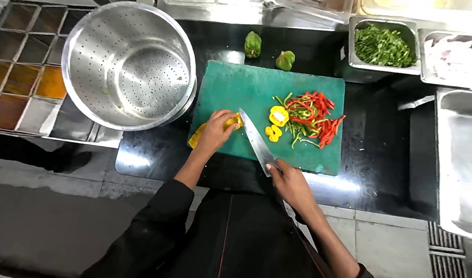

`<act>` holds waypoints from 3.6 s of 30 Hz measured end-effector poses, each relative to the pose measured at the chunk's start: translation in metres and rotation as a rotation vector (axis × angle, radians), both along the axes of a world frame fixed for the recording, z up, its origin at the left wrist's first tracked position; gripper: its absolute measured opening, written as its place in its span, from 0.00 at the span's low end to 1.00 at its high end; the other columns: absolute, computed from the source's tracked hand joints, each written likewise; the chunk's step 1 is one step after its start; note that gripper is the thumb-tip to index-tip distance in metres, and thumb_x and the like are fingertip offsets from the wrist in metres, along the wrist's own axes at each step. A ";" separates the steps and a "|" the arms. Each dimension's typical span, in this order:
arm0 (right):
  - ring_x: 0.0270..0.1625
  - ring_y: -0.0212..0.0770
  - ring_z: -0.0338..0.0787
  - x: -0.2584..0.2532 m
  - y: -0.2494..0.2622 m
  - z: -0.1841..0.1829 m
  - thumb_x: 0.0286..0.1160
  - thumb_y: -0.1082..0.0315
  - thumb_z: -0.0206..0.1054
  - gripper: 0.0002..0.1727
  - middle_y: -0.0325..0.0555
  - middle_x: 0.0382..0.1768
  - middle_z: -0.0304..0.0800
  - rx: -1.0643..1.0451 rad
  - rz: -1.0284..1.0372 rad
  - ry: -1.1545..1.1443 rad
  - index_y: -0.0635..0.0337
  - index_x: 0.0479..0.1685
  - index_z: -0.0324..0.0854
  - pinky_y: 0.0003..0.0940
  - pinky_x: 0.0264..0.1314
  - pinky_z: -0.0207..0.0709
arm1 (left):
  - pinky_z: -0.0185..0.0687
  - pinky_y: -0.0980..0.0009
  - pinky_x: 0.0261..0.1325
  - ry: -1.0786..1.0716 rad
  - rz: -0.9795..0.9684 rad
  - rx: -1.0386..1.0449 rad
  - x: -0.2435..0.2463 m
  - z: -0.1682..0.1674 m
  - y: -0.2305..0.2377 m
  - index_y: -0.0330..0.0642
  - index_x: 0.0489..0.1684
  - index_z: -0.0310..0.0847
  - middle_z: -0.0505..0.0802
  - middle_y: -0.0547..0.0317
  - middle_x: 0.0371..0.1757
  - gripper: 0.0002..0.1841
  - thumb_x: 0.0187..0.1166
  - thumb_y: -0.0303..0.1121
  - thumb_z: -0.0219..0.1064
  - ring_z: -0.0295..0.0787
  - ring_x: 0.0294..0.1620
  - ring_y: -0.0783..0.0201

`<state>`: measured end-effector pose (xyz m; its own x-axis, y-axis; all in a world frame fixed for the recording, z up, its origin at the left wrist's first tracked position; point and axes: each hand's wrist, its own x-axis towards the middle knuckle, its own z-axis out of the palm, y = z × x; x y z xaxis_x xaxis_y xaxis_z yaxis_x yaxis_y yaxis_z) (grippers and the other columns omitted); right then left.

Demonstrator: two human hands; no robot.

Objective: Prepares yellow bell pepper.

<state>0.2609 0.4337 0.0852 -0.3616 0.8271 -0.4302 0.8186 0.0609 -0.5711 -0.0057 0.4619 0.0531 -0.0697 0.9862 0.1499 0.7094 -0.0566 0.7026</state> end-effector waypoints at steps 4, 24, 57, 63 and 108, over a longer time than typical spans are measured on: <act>0.26 0.51 0.88 -0.008 0.002 0.000 0.92 0.52 0.56 0.20 0.50 0.22 0.83 -0.055 -0.001 -0.062 0.60 0.45 0.81 0.53 0.32 0.81 | 0.76 0.52 0.76 -0.026 0.052 -0.011 0.003 -0.010 0.001 0.36 0.60 0.88 0.89 0.43 0.65 0.14 0.81 0.29 0.70 0.83 0.71 0.44; 0.17 0.41 0.85 -0.003 0.018 -0.017 0.93 0.49 0.53 0.20 0.45 0.19 0.83 -0.317 -0.095 0.101 0.57 0.55 0.80 0.40 0.24 0.82 | 0.78 0.54 0.74 -0.059 -0.004 -0.030 -0.008 -0.015 0.010 0.38 0.61 0.89 0.88 0.41 0.64 0.16 0.76 0.31 0.75 0.83 0.69 0.46; 0.13 0.37 0.81 -0.035 0.045 -0.009 0.94 0.51 0.51 0.20 0.44 0.16 0.81 -0.482 -0.129 0.207 0.58 0.59 0.77 0.31 0.17 0.78 | 0.78 0.55 0.73 -0.005 -0.035 0.098 -0.005 -0.025 0.007 0.36 0.60 0.89 0.89 0.41 0.61 0.14 0.79 0.30 0.72 0.83 0.67 0.44; 0.11 0.36 0.80 -0.027 0.037 -0.012 0.94 0.51 0.52 0.19 0.44 0.16 0.81 -0.469 -0.132 0.223 0.58 0.58 0.77 0.30 0.14 0.76 | 0.78 0.55 0.73 -0.019 -0.023 0.109 -0.004 -0.025 0.007 0.36 0.59 0.89 0.89 0.41 0.61 0.15 0.78 0.32 0.72 0.83 0.67 0.46; 0.13 0.37 0.80 -0.031 0.008 -0.018 0.95 0.49 0.49 0.21 0.44 0.17 0.79 -0.590 -0.177 0.339 0.59 0.59 0.73 0.31 0.16 0.78 | 0.76 0.52 0.74 -0.069 0.013 0.023 -0.004 -0.018 0.008 0.37 0.59 0.88 0.86 0.41 0.65 0.15 0.79 0.33 0.72 0.81 0.71 0.45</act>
<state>0.2295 0.4417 0.0671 -0.4366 0.5491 -0.7127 0.5582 -0.4559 -0.6932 -0.0097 0.4702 0.0356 -0.0935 0.9816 0.1666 0.6603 -0.0641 0.7482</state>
